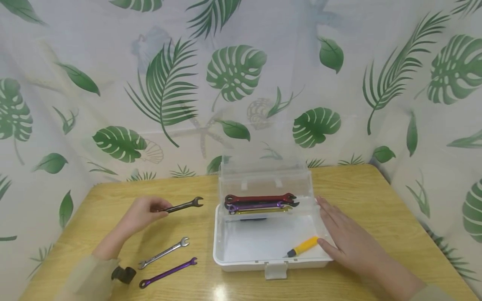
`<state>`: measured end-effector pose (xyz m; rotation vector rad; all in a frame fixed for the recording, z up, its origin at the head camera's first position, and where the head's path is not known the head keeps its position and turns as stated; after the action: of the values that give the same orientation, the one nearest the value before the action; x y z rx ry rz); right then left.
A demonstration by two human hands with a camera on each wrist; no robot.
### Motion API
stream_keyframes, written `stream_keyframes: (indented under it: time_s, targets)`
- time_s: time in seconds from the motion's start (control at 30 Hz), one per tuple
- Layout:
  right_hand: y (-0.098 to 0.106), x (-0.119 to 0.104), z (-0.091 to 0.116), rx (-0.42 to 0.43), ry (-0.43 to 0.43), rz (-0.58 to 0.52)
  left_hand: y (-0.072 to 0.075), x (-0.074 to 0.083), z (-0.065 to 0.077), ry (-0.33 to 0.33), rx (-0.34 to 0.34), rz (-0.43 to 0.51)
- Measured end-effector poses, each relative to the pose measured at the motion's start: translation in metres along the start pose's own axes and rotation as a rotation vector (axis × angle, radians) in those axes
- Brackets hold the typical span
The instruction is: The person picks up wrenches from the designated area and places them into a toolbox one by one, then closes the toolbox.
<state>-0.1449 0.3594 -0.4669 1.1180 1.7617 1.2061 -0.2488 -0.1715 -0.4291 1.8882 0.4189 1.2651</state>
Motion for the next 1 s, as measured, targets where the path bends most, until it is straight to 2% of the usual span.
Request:
stream_keyframes:
  time_s: [0.3, 0.57, 0.83, 1.0]
  targets:
    - [-0.001, -0.001, 0.001, -0.014, -0.028, -0.003, 0.005, 0.016, -0.014, -0.049, -0.008, -0.009]
    - [-0.002, -0.001, 0.001, -0.004, -0.011, -0.017, 0.007, 0.035, -0.024, -0.087, -0.012, -0.001]
    - [-0.003, 0.001, 0.001, 0.011, -0.005, -0.022, -0.002, 0.051, -0.038, -0.130, -0.023, 0.020]
    - [-0.004, 0.001, 0.002, -0.005, -0.014, -0.017, -0.011, 0.062, -0.047, -0.172, -0.055, 0.054]
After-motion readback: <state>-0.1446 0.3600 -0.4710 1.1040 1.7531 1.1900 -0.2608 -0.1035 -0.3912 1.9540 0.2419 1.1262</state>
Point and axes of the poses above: each hand's wrist, its own z-axis away from the middle knuckle, its own y-axis out of the back of the hand, x = y × z, the point moved 1 cm from there along -z, towards the middle knuckle, and after that the axes turned 12 degrees about -y, right-handed, at the moved point
